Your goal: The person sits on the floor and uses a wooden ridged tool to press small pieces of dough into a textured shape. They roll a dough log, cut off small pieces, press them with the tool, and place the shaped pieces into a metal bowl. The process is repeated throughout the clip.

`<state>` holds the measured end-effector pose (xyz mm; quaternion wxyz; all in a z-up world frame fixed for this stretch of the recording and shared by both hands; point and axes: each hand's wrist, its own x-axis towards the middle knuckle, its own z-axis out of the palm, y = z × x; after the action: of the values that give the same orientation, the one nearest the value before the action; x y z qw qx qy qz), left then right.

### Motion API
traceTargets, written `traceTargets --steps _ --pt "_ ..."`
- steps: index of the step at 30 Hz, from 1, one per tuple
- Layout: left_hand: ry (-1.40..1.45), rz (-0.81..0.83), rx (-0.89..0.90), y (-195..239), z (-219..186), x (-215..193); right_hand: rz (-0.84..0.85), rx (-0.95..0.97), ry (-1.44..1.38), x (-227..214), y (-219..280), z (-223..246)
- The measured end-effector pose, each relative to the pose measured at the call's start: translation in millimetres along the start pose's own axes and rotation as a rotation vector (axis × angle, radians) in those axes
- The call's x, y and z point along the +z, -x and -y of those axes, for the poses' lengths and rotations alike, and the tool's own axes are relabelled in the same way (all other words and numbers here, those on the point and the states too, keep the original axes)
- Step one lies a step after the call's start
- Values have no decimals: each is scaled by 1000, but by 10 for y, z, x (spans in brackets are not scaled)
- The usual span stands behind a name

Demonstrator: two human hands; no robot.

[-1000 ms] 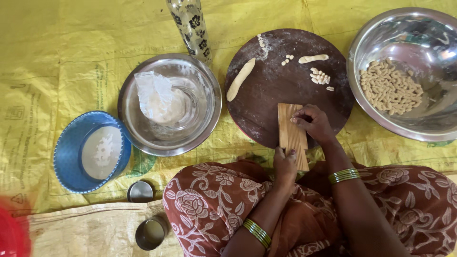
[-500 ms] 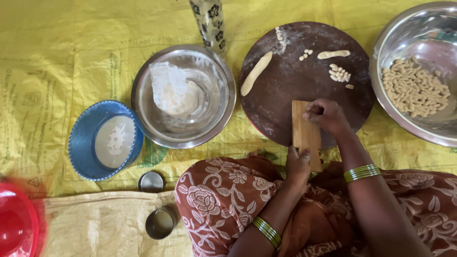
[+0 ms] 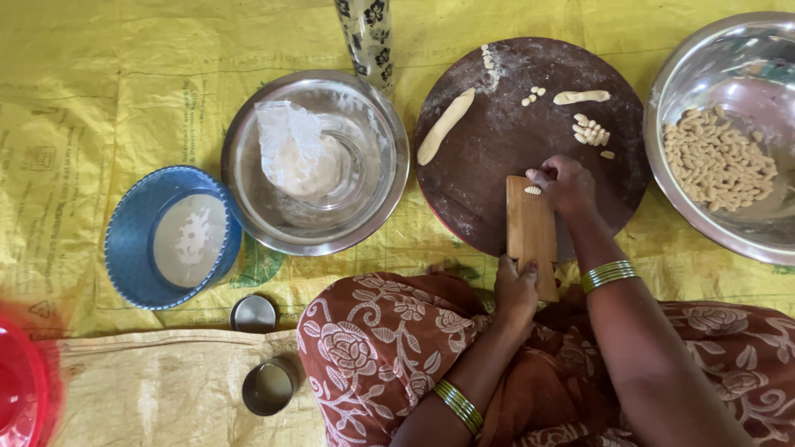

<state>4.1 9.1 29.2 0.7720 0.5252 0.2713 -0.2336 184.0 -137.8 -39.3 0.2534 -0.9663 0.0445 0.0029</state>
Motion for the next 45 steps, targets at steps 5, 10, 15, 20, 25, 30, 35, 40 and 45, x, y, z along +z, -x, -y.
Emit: traceTargets --steps 5,10,15,20,25,30,35,40,45 --pt "-101 -35 -135 12 -65 12 -29 -64 -355 -65 235 -26" --pt "-62 -21 -52 -38 59 12 -54 -243 -426 -154 426 45" --pt "-134 -68 70 -60 116 7 -334 -52 -475 -83 418 57" --pt "-84 -32 21 -36 77 7 -730 334 -860 -220 269 -125" --pt "-183 -30 -10 -54 90 20 -613 414 -546 -338 130 -184" --pt "-110 -32 18 -119 135 8 -740 243 -193 -186 -163 -226" --pt "-20 -14 -8 -99 134 3 -761 282 -206 -102 -234 -356" --pt "-21 -55 -2 -100 89 52 -749 188 -99 -227 41 -329" --pt "-20 -55 19 -73 100 41 -599 104 -7 -296 176 -190"
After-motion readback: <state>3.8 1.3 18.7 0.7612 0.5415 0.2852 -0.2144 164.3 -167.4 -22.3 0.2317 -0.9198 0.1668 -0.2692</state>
